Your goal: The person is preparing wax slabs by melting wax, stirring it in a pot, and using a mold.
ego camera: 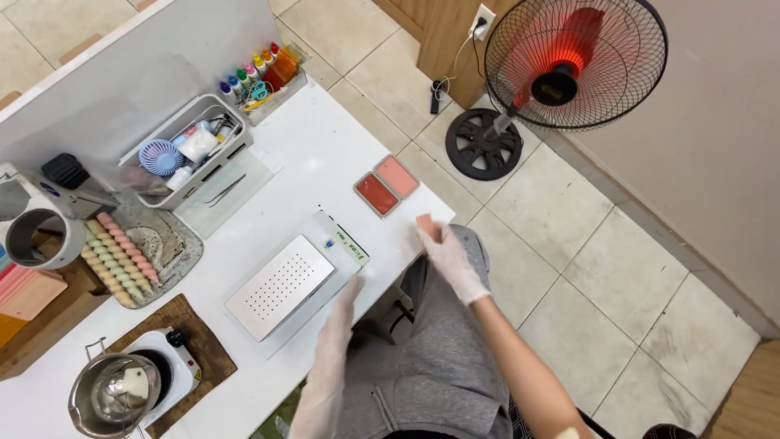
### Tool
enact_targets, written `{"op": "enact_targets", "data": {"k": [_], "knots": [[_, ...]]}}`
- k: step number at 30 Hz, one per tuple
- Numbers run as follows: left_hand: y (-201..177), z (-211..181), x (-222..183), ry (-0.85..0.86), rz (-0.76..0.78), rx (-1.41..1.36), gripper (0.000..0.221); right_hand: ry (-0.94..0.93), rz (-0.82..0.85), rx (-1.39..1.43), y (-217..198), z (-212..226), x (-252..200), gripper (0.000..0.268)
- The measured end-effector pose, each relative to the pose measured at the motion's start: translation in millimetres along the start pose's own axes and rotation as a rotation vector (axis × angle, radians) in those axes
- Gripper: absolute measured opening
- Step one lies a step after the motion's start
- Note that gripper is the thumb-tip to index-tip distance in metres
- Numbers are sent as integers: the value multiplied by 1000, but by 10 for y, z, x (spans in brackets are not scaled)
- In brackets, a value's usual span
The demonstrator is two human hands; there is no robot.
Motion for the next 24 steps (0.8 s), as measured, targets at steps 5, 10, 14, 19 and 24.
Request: {"op": "enact_targets", "data": {"k": [5,10,14,19,24], "knots": [[-241,72,-272,-182,-100,-30,84,-316,-266,-657,-206,524,308,78],[-303,356,-256,-100,-152,-82,81,-473,-278,-1008,-219,353,876,82],[-225,521,-186,-146,-123,-65,82,-582,-341,-1159,-163,300,1055,82],[-255,586,-93,-26,-113,-84,87,-622,-398,-1211,-174,171,1225,82],[-246,254,-280,-234,-101,-54,93,-681,-421,-1212,-189,148,1247,82]]}}
Point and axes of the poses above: each hand's wrist, its own x-axis towards the middle knuckle, its own y-axis out of the palm, z = x × y, the point moved 8 cm from there along x, towards the middle knuckle, and after that the axes turned 12 degrees about x, right-handed, at the moved point
